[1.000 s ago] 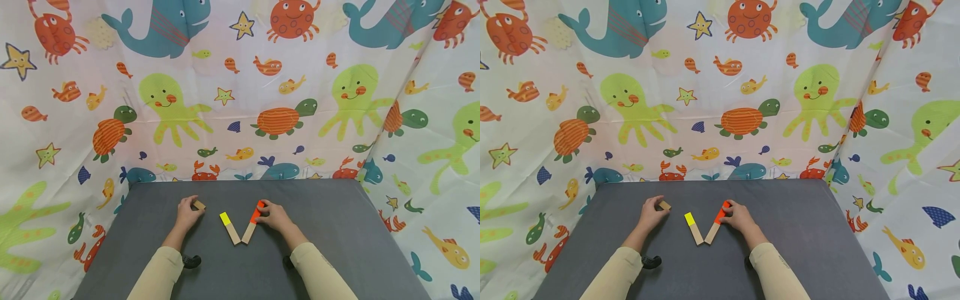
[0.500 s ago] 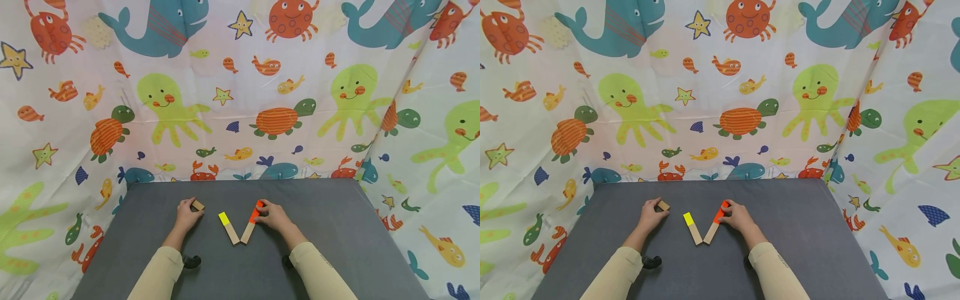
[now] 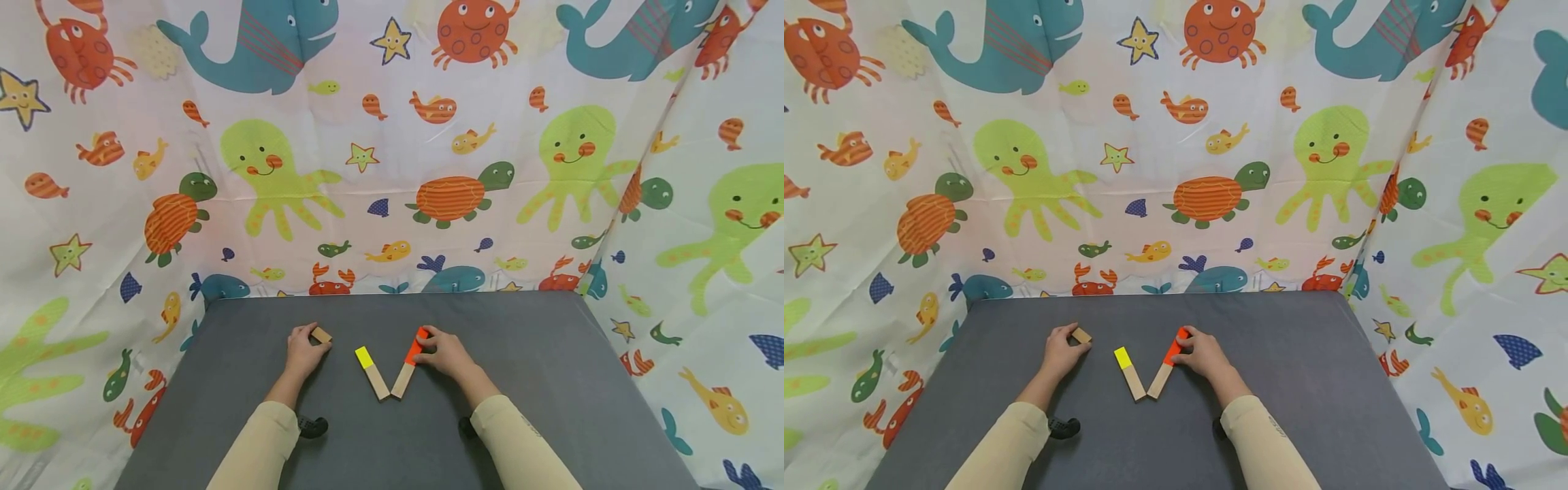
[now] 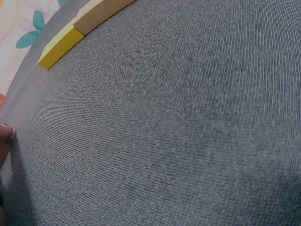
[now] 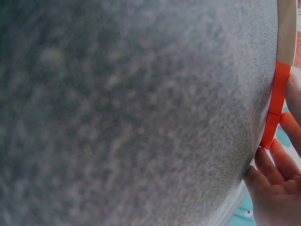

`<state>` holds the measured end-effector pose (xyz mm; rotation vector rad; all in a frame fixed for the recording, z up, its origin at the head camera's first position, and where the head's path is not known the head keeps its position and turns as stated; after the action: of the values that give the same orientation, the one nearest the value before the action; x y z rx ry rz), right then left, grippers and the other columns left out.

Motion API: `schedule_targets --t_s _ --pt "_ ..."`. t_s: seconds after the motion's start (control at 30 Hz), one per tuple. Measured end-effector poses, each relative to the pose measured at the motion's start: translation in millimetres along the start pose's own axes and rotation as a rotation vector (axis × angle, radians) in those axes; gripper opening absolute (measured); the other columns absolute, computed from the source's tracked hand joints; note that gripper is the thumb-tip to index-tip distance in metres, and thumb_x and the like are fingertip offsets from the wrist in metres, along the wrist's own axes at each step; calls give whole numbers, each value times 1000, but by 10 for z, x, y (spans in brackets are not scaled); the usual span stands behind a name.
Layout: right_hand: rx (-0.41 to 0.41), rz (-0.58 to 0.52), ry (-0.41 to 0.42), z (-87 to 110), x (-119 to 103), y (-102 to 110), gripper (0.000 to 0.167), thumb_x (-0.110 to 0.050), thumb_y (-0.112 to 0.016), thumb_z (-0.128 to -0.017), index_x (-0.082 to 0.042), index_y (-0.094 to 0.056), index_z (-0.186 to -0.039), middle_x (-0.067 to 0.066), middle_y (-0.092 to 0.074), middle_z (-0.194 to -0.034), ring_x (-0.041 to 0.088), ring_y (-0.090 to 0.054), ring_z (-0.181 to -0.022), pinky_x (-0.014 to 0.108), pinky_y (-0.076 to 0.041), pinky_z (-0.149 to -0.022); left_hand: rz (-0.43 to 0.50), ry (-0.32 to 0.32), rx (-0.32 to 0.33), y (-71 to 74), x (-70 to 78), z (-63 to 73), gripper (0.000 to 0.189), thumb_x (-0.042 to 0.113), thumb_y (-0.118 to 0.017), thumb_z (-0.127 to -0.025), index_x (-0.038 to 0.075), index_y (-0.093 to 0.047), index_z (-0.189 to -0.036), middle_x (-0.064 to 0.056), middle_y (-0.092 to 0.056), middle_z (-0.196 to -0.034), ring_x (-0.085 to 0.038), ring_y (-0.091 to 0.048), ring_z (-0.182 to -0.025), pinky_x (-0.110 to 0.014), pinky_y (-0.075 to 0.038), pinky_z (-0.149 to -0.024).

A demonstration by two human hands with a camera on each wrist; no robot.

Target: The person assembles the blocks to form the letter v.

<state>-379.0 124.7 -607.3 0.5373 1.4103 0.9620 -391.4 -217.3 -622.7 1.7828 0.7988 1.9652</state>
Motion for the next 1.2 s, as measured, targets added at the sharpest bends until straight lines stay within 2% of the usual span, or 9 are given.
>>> schedule_targets --t_s 0.3,0.5,1.2 --pt "-5 3 9 12 -11 4 57 -39 -80 -84 -17 -66 -135 2 -41 -160 40 -40 -143 54 -37 -113 -41 -11 -6 12 39 -16 61 21 -75 -88 0 -54 -142 -26 -45 -145 -43 -42 -130 -57 -39 -107" --pt "-4 9 3 4 -3 -7 57 -39 -81 -84 -17 -66 -135 3 -41 -160 42 -39 -144 55 -37 -113 -16 -1 -18 13 52 -20 58 20 -76 -87 1 -57 -139 -24 -47 -142 -41 -45 -128 -55 -40 -107" --pt "4 4 -5 12 -18 7 57 -40 -80 -85 -19 -65 -136 1 -43 -159 40 -39 -144 56 -35 -114 21 -31 -31 61 312 -46 59 21 -79 -85 7 -59 -139 -17 -51 -138 -33 -51 -120 -51 -45 -105"
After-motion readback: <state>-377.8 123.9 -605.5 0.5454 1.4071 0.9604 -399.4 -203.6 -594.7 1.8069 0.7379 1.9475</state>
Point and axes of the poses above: each hand's wrist, its own z-axis away from the middle knuckle, its own y-axis out of the back of the hand, x = y × z, the point moved 10 cm from there along -z, towards the middle knuckle
